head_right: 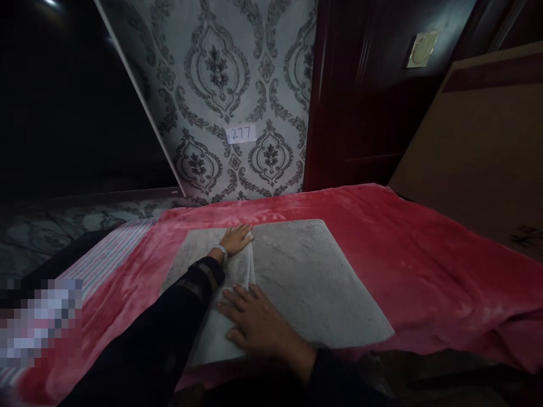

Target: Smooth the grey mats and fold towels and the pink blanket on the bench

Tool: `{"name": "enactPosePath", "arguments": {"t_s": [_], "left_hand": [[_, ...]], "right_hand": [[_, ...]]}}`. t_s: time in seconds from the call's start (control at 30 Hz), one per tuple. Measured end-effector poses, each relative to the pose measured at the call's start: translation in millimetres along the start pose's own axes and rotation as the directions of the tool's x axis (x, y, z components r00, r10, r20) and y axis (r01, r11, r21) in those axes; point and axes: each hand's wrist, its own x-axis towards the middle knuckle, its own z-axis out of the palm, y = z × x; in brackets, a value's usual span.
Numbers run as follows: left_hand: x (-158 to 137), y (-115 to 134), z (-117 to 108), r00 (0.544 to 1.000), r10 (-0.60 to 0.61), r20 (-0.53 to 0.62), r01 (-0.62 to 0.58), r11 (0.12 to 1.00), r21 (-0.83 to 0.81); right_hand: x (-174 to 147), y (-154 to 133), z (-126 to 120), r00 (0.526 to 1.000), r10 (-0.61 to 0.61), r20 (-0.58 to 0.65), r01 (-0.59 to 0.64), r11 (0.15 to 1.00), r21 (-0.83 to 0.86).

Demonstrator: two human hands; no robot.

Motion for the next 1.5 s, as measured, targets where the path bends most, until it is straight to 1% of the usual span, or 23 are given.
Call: {"name": "enactPosePath", "arguments": {"t_s": [0.17,0.23,0.3,0.37,0.43,0.5,0.6,0.67,0.73,0.8,0.83,0.87,0.9,0.93,0.97,1.0,1.03,1.07,1.1,1.13,1.2,1.43,1.5], "left_hand": [[5.5,4.2,0.1,0.999,-0.022,-0.048,0.022,1.000,0.014],[2.1,8.9,-2.7,0.991,-0.056,-0.119,0.065,0.995,0.080],[-3.2,14.8,-7.9,0.969,-0.097,-0.227,0.131,0.982,0.139],[-10.2,20.6,-15.9,0.947,-0.135,-0.292,0.184,0.972,0.147],[-19.6,25.0,-25.4,0.947,-0.179,-0.265,0.214,0.971,0.109],[-32.6,27.7,-33.9,0.962,-0.203,-0.180,0.218,0.973,0.069],[-58.7,30.4,-38.7,0.983,-0.161,-0.089,0.167,0.984,0.067],[-78.1,33.6,-33.2,0.988,-0.140,-0.068,0.146,0.985,0.090],[-95.8,38.7,-20.7,0.989,-0.145,-0.040,0.150,0.977,0.149],[-109.1,44.6,-4.4,0.987,-0.149,-0.060,0.160,0.954,0.254],[-113.6,47.5,3.4,0.986,-0.143,-0.083,0.162,0.937,0.309],[-116.6,50.0,10.1,0.985,-0.134,-0.108,0.164,0.920,0.356],[-118.2,52.1,15.2,0.984,-0.121,-0.130,0.163,0.906,0.391],[-118.7,53.7,18.4,0.984,-0.111,-0.142,0.161,0.897,0.413],[-118.4,54.7,20.1,0.984,-0.106,-0.141,0.157,0.892,0.423],[-117.8,55.2,20.4,0.985,-0.104,-0.136,0.153,0.891,0.428],[-117.0,55.3,19.9,0.986,-0.102,-0.134,0.150,0.891,0.429],[-116.5,55.1,18.9,0.986,-0.101,-0.132,0.149,0.892,0.427],[-116.1,54.8,17.9,0.986,-0.100,-0.134,0.148,0.893,0.424],[-116.1,54.4,17.2,0.986,-0.098,-0.137,0.147,0.895,0.420],[-116.9,53.8,16.8,0.985,-0.092,-0.148,0.146,0.899,0.413],[-119.9,51.6,20.1,0.986,-0.088,-0.141,0.135,0.918,0.372],[-120.5,50.7,20.1,0.986,-0.088,-0.140,0.133,0.925,0.357]], "right_hand": [[1.3,1.9,1.1,1.000,-0.003,0.003,0.003,1.000,0.010],[1.9,0.9,0.7,1.000,0.001,-0.023,-0.001,1.000,0.002],[2.2,-0.2,-0.4,0.998,0.002,-0.055,-0.002,1.000,-0.006],[1.8,-0.7,-2.2,0.997,-0.005,-0.073,0.004,1.000,-0.015],[0.8,-0.6,-4.5,0.996,-0.017,-0.082,0.015,1.000,-0.027],[-0.1,-0.7,-6.3,0.995,-0.028,-0.095,0.025,0.999,-0.036],[1.9,-0.9,-5.9,0.992,-0.037,-0.122,0.033,0.999,-0.032],[4.9,2.1,-3.9,0.990,-0.048,-0.129,0.046,0.999,-0.015],[4.7,11.7,-3.1,0.984,-0.082,-0.155,0.088,0.996,0.034],[-5.4,30.8,-7.2,0.959,-0.100,-0.266,0.132,0.986,0.103],[-15.8,43.9,-12.0,0.931,-0.078,-0.356,0.132,0.983,0.129],[-29.9,59.1,-18.7,0.888,-0.027,-0.458,0.106,0.984,0.146],[-47.2,75.7,-27.3,0.826,0.054,-0.561,0.040,0.987,0.155],[-66.8,92.9,-37.1,0.741,0.159,-0.653,-0.062,0.984,0.169],[-87.5,109.8,-47.6,0.634,0.268,-0.725,-0.186,0.963,0.194],[-107.7,125.6,-58.0,0.510,0.382,-0.771,-0.328,0.915,0.236],[-126.2,139.7,-67.6,0.401,0.489,-0.774,-0.464,0.837,0.289],[-142.1,151.6,-75.7,0.324,0.584,-0.744,-0.569,0.749,0.340],[-154.5,160.9,-82.1,0.269,0.661,-0.700,-0.638,0.667,0.385],[-163.4,167.9,-86.8,0.241,0.721,-0.650,-0.681,0.603,0.416],[-171.3,175.5,-92.0,0.245,0.784,-0.570,-0.703,0.549,0.452],[-162.6,173.1,-104.1,0.352,0.820,-0.451,-0.628,0.565,0.536],[-165.2,169.9,-104.3,0.391,0.844,-0.367,-0.572,0.535,0.622]]}}
